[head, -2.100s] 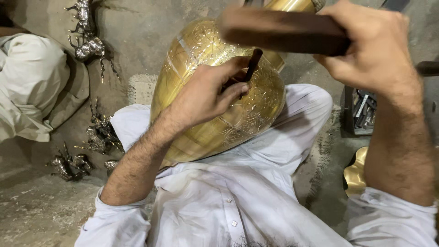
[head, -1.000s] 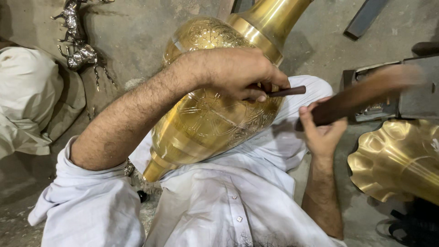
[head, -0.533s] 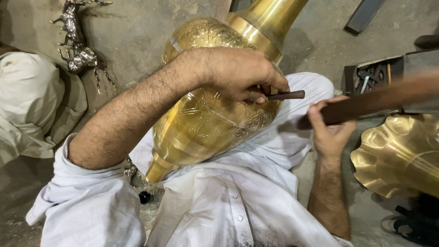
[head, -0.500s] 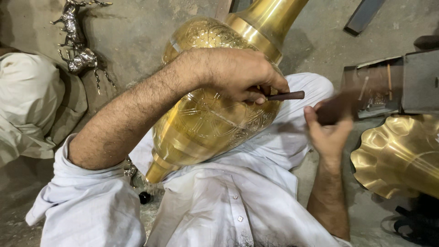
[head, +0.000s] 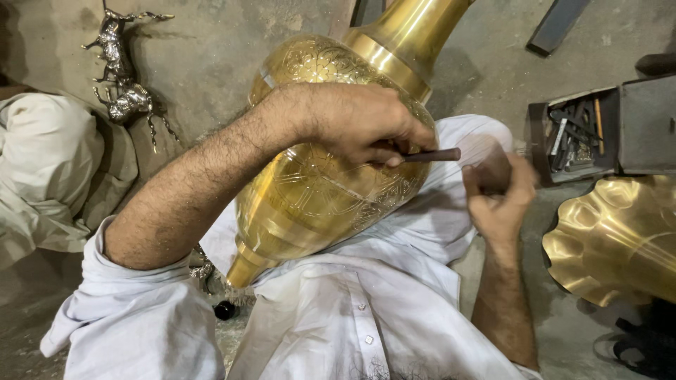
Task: The person sits on the floor with a large brass vase resting on their lap and engraves decorative patterns into its surface. They hold a small chisel against the brass with one hand and strike it with a wooden mallet held in the other, repeatedly repositioning the chisel across different areas of the vase.
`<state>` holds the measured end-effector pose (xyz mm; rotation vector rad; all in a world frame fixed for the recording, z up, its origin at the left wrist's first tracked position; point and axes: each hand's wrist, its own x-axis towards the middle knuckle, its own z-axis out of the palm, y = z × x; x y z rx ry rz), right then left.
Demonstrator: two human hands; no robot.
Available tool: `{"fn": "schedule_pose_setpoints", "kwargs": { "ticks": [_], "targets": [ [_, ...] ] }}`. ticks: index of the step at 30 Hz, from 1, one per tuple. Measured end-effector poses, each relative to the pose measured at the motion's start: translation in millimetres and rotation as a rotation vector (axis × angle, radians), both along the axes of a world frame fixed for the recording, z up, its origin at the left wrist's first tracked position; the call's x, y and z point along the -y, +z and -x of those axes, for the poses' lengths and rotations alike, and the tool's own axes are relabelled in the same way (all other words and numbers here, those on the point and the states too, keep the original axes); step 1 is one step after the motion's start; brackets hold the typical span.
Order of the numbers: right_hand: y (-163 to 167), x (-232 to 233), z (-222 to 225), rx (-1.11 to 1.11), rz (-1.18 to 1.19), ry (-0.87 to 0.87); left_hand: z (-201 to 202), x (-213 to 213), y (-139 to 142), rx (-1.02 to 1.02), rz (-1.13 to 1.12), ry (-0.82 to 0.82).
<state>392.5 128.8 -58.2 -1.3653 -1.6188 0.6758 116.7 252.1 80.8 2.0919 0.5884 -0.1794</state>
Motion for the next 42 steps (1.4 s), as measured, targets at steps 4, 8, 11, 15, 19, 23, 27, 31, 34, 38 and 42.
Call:
{"fn": "schedule_pose_setpoints", "kwargs": {
  "ticks": [4,8,11,15,19,23,27,31,34,38,42],
  "targets": [
    [-3.0,2.2,-5.0,-0.628,0.256,0.005,2.4,-0.8,-2.4,0.042,0.009,0.017],
    [-15.5,10.3,-11.0,-0.265,0.27,0.014,6.3,2.3,-9.3,0.057,0.01,0.028],
    [-23.0,14.1,-14.3,-0.498,0.287,0.043,11.4,4.2,-14.4,0.107,0.059,0.138],
    [-27.1,13.7,-15.3,-0.583,0.456,0.086,24.7,3.9,-13.0,0.382,0.02,0.296],
    [-27.5,12.5,-8.6,0.008,0.424,0.201,18.7,11.0,-8.8,0.197,0.049,0.348],
    [-24.8,7.9,-3.6,-0.049,0.474,0.189,11.2,14.8,-6.3,-0.031,0.044,0.35],
    [-20.3,-7.5,-8.7,0.1,0.354,0.181,10.2,10.6,-7.2,0.185,-0.036,0.282],
    [-11.9,-19.5,-12.8,-0.577,0.473,0.064,11.5,6.4,-7.4,0.223,-0.016,0.241],
    [-3.4,-23.9,-14.8,-0.895,0.446,0.085,10.1,5.1,-7.2,0.228,-0.012,0.215],
    [1.2,-25.9,-15.7,-0.097,0.276,0.116,7.2,4.2,-7.1,0.105,-0.004,0.163],
    [-5.9,-20.6,-9.4,-0.574,0.31,0.104,3.5,3.6,-7.5,0.14,-0.018,0.165]
  ]
}}
